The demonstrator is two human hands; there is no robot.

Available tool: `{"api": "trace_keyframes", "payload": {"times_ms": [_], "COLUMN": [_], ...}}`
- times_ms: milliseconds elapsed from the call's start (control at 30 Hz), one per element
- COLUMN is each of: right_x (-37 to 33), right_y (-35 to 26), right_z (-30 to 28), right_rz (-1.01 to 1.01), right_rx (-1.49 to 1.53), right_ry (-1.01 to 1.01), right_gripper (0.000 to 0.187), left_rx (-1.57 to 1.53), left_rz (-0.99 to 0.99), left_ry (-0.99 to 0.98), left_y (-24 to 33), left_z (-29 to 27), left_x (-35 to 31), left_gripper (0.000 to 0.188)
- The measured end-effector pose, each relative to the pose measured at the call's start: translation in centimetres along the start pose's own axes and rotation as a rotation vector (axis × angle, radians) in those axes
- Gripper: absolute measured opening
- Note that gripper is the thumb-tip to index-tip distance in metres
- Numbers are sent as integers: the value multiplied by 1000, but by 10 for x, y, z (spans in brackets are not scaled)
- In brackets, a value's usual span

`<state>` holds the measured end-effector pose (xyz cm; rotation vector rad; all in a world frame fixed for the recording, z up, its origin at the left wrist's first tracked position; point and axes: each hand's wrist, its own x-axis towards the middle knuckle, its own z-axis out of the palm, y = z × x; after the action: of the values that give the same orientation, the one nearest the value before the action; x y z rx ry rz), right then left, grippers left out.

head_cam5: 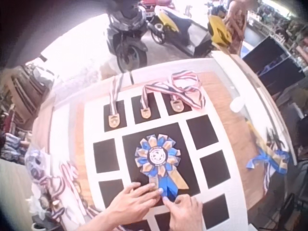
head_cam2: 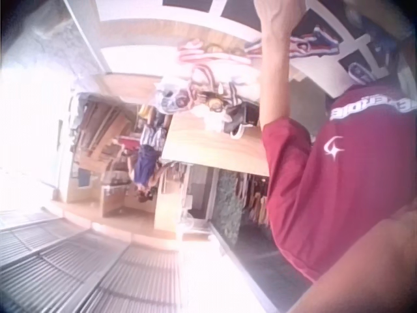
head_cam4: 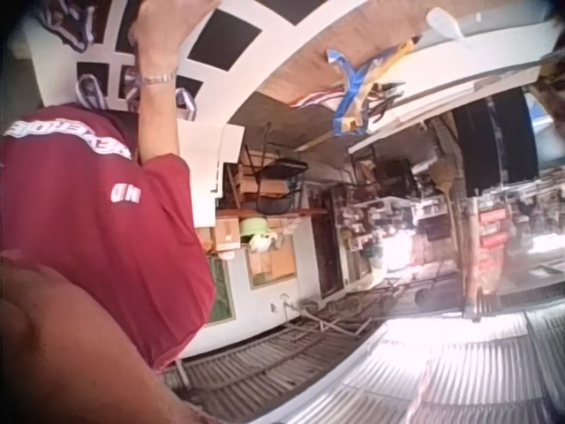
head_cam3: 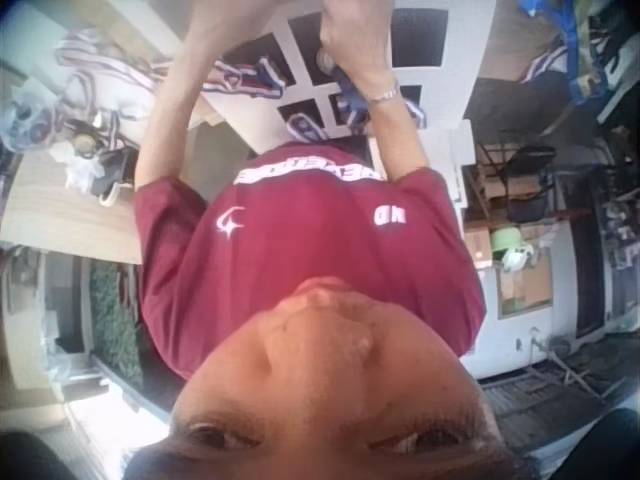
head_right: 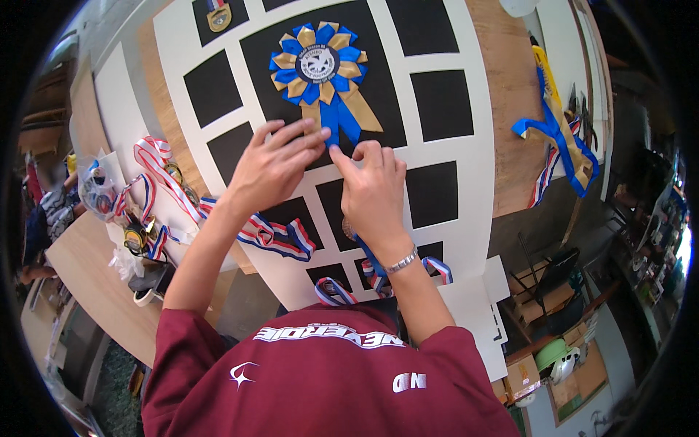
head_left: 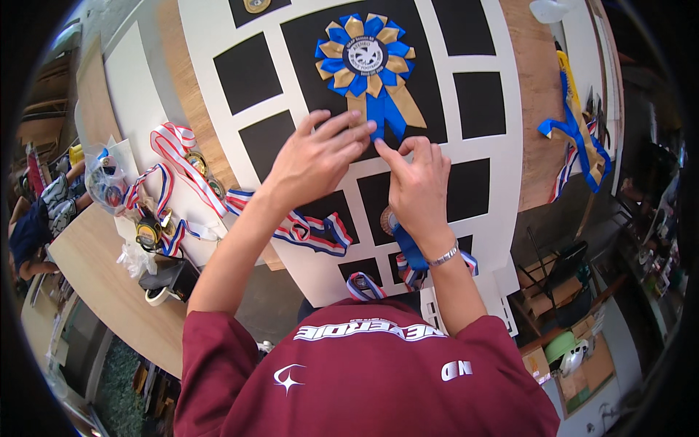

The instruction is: The person assembles a blue and gold award ribbon by folding the ribbons and securing them with a yellow utility knife. They then apply glue to the back of the ribbon and attach a circular center emblem. Finally, the person places the completed ribbon onto a black square on a white display board and uses a tape measure to check the dimensions.

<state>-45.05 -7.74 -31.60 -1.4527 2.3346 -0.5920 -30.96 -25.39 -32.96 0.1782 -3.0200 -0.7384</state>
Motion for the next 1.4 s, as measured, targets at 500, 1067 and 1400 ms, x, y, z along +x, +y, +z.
{"api": "trace_keyframes", "payload": {"times_ms": [500,1067,1400], "right_x": [-7,-11,-7], "right_y": [28,179,241], "right_z": [-63,-158,-177], "right_rz": [24,165,167], "right_rx": [-12,51,57], "right_ry": [102,348,251], "right_gripper": [29,20,25], "left_rx": [37,-188,37], "left_rz": [-336,-648,-1038], "left_ry": [298,398,677], "left_y": [2,154,173], "left_z": [6,30,16], "left_x": [62,-66,-128], "left_gripper": [51,38,32]}}
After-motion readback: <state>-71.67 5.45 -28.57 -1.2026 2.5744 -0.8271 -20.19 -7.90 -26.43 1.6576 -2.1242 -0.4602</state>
